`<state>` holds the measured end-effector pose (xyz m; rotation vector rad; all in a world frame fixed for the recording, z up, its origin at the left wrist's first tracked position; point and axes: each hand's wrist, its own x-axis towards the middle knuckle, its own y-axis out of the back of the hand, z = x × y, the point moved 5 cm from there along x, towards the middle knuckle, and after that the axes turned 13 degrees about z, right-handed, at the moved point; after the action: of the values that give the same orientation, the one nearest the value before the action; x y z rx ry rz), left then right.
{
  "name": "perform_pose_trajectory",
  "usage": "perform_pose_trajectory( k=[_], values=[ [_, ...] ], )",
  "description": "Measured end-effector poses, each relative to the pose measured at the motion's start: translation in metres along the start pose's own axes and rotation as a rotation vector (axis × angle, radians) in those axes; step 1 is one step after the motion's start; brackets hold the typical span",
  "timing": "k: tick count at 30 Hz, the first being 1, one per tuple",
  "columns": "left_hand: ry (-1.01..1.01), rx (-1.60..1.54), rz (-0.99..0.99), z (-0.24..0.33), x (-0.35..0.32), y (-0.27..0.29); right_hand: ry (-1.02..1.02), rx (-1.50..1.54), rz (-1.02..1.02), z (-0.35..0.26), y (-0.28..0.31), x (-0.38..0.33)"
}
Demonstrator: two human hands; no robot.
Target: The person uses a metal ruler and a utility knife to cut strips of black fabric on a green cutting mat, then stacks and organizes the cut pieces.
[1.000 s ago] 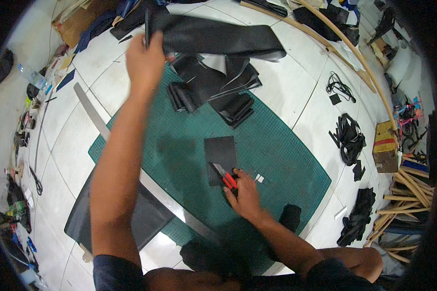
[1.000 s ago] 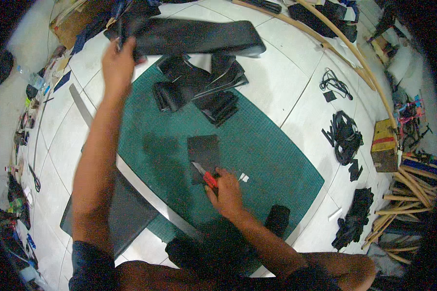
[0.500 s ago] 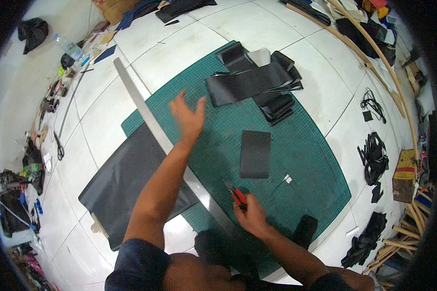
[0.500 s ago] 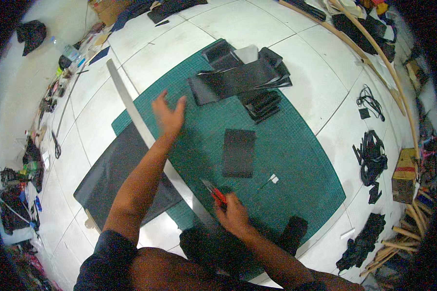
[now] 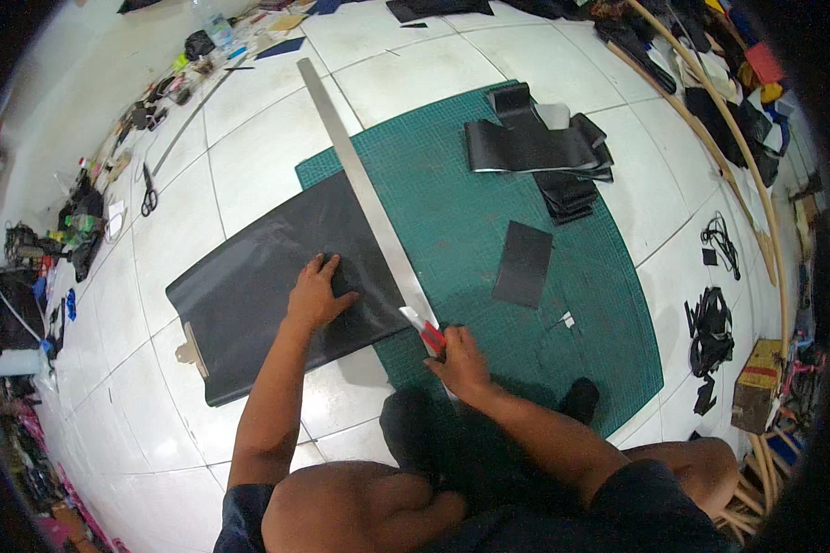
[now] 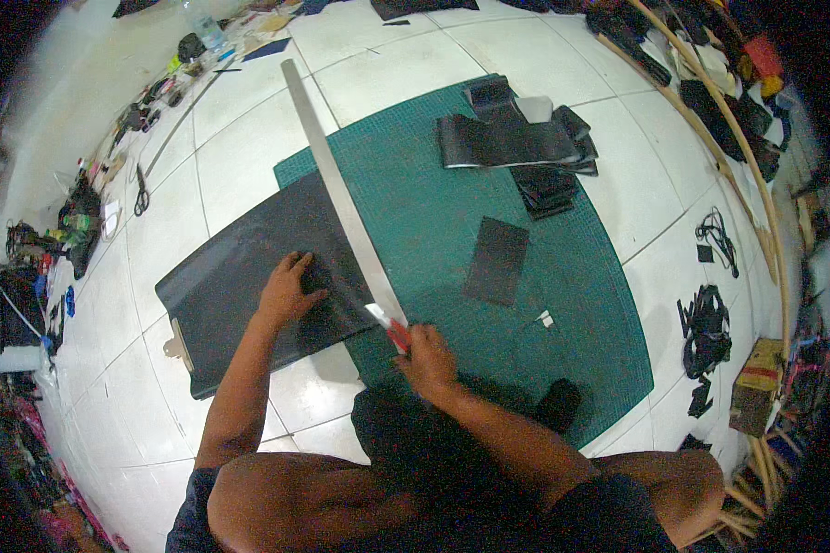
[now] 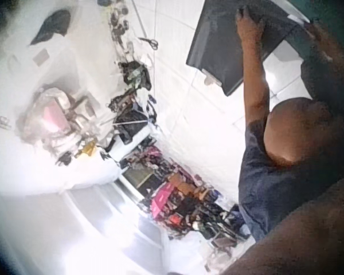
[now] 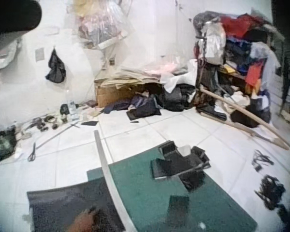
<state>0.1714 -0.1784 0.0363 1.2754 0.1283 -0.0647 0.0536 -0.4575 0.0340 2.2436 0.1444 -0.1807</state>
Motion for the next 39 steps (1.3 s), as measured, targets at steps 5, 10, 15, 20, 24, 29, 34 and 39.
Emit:
perform_pose_trajectory(
  k=[5,10,15,20,24,29,34,39],
  values=[
    [0.0,0.02,-0.115,-0.003,0.003,0.002,0.058,-0.015,0.068,-0.018,-0.005,0.0],
    [-0.026,0.046,-0.089,0.009,-0.003,0.006,0.013,0.085,0.041,-0.039,-0.029,-0.012],
    [-0.035,-0.02,-0.056,0.002,-0.003,0.005,0.059,0.016,-0.027,-0.029,-0.046,-0.032],
    [-0.073,-0.019,-0.034,-0.001,-0.004,0.005,0.003,0.019,-0.13,-0.028,-0.043,-0.038],
    [-0.102,-0.006,-0.027,0.007,-0.005,0.008,-0.016,0.063,-0.012,-0.03,-0.03,-0.021],
    [-0.007,-0.044,-0.071,0.005,-0.007,0.009,-0.177,0.236,0.419,0.01,0.049,0.074],
    [-0.04,0.038,0.001,0.003,-0.016,0.005,-0.146,0.143,0.379,0.023,0.042,0.099],
    [-0.045,0.026,-0.046,0.01,-0.009,0.002,-0.095,0.194,0.341,-0.009,-0.007,0.113]
  ],
)
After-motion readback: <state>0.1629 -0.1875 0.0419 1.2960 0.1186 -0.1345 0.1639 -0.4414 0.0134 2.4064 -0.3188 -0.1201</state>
